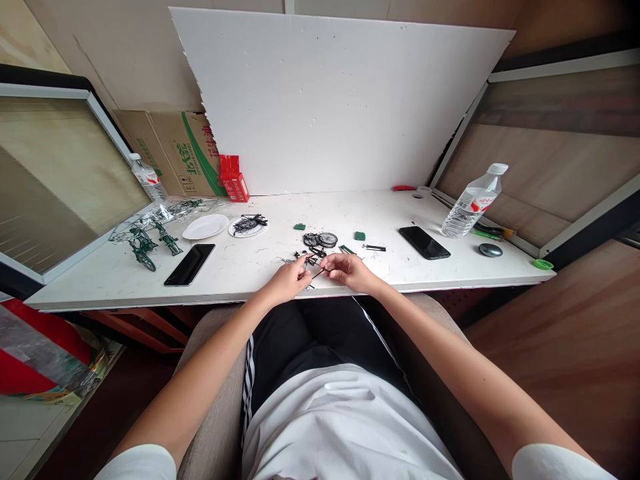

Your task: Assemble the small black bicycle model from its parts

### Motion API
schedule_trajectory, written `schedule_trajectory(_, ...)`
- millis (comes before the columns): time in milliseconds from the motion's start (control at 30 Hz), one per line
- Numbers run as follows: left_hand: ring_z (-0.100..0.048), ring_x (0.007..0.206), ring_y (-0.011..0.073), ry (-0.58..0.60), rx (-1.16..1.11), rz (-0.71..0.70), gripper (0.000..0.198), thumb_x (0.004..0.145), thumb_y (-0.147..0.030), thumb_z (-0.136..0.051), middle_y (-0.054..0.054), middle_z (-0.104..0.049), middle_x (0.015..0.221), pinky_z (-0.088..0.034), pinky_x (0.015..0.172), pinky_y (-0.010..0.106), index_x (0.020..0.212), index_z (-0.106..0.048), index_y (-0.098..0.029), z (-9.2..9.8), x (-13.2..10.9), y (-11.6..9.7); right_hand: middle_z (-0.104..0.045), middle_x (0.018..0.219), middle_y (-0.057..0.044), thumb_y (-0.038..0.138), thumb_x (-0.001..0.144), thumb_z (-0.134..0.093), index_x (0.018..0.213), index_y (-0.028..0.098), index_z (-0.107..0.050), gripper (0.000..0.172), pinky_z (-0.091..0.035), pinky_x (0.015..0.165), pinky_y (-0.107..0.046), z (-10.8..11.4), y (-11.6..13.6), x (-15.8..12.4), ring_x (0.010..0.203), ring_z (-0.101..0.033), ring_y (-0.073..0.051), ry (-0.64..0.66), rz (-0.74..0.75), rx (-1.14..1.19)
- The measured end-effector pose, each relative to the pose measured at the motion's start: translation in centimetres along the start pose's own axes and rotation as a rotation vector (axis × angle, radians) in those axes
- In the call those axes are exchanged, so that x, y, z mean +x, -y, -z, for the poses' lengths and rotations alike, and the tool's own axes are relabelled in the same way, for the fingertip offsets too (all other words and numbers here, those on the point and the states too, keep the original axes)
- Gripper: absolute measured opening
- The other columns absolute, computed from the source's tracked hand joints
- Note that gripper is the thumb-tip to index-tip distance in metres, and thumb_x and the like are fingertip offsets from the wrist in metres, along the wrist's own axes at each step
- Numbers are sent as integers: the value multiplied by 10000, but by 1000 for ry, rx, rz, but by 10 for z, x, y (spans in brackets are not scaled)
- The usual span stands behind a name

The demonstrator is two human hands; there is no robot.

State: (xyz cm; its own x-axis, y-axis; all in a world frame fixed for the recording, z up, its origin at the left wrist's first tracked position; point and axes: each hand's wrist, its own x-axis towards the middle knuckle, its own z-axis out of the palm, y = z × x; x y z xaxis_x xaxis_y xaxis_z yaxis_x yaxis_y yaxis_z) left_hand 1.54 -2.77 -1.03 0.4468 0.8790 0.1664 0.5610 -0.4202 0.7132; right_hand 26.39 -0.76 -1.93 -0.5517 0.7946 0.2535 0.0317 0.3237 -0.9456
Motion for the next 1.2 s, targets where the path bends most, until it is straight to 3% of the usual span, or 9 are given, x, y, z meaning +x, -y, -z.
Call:
schedule_trajectory(733, -462, 614, 151, -4, -41, 7, 670, 1000, -302, -530, -60, -493, 650, -367, 630, 248, 1644, -436, -147, -1, 0, 3, -748, 1004, -63, 159, 869, -613, 1093, 200, -735, 258, -562, 887, -377, -12, 10, -6, 930, -727, -222, -123, 75, -194)
schedule_trajectory(1200, -492, 611, 154, -29, 32, 16, 682, 974, -269, -536, -53, -538, 669, -372, 642, 259, 1635, -442, -130, -1, -3, -7, -791, 1003, -63, 177, 818, -622, 1049, 196, -768, 274, -596, 895, -385, -11, 3, -6, 945, -762, -239, -157, 46, -138)
